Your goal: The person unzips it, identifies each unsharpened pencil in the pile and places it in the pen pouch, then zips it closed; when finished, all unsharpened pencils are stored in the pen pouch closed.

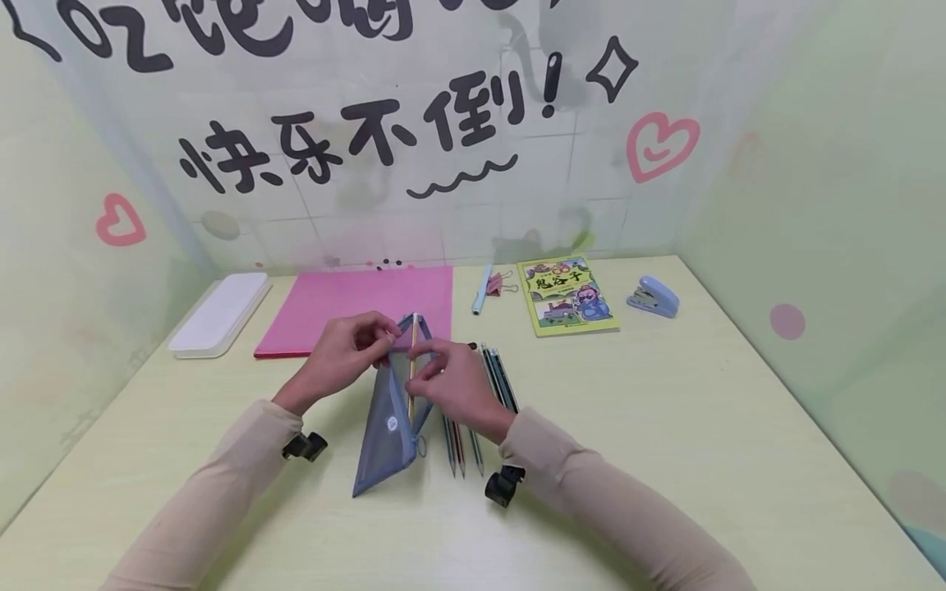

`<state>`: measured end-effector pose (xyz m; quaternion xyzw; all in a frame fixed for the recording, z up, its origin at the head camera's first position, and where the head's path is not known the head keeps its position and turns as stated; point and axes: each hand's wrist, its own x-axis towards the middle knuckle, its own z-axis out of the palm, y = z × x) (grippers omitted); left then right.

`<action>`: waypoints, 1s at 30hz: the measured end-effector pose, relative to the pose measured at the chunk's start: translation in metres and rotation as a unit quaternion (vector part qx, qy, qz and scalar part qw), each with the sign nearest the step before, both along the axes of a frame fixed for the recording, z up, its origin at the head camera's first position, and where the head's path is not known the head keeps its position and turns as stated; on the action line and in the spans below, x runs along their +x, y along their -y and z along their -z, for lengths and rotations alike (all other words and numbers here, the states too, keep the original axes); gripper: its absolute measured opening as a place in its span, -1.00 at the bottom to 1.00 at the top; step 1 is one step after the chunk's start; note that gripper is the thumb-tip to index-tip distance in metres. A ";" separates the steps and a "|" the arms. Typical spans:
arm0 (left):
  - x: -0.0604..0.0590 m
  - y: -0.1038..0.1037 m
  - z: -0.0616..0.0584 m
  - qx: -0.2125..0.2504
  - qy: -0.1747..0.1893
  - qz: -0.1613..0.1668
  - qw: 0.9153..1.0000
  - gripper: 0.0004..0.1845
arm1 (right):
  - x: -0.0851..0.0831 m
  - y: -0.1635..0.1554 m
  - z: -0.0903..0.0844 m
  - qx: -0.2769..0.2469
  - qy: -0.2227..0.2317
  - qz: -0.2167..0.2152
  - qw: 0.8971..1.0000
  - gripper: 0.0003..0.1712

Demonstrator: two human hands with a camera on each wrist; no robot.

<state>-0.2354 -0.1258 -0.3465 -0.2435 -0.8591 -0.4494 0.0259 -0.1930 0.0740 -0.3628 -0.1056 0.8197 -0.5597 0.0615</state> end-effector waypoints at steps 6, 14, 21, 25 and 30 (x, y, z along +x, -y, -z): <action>0.002 -0.001 0.002 0.003 0.004 0.010 1.000 -0.88 | -0.001 0.006 -0.001 0.046 -0.007 -0.041 0.998 -0.59; 0.003 0.000 0.000 -0.005 0.004 0.009 1.000 -0.86 | -0.003 -0.007 -0.013 0.088 -0.031 -0.037 0.995 -0.67; 0.004 0.000 0.001 -0.012 -0.001 0.006 1.000 -0.89 | -0.012 -0.053 -0.015 0.146 -0.050 -0.033 0.987 -0.80; 0.004 0.001 0.001 -0.012 0.002 0.007 1.000 -0.90 | -0.017 -0.086 -0.011 0.204 -0.048 -0.087 0.974 -0.86; 0.005 0.004 0.004 -0.017 0.006 0.010 1.000 -0.88 | -0.016 -0.112 -0.002 0.262 -0.038 -0.146 0.953 -0.90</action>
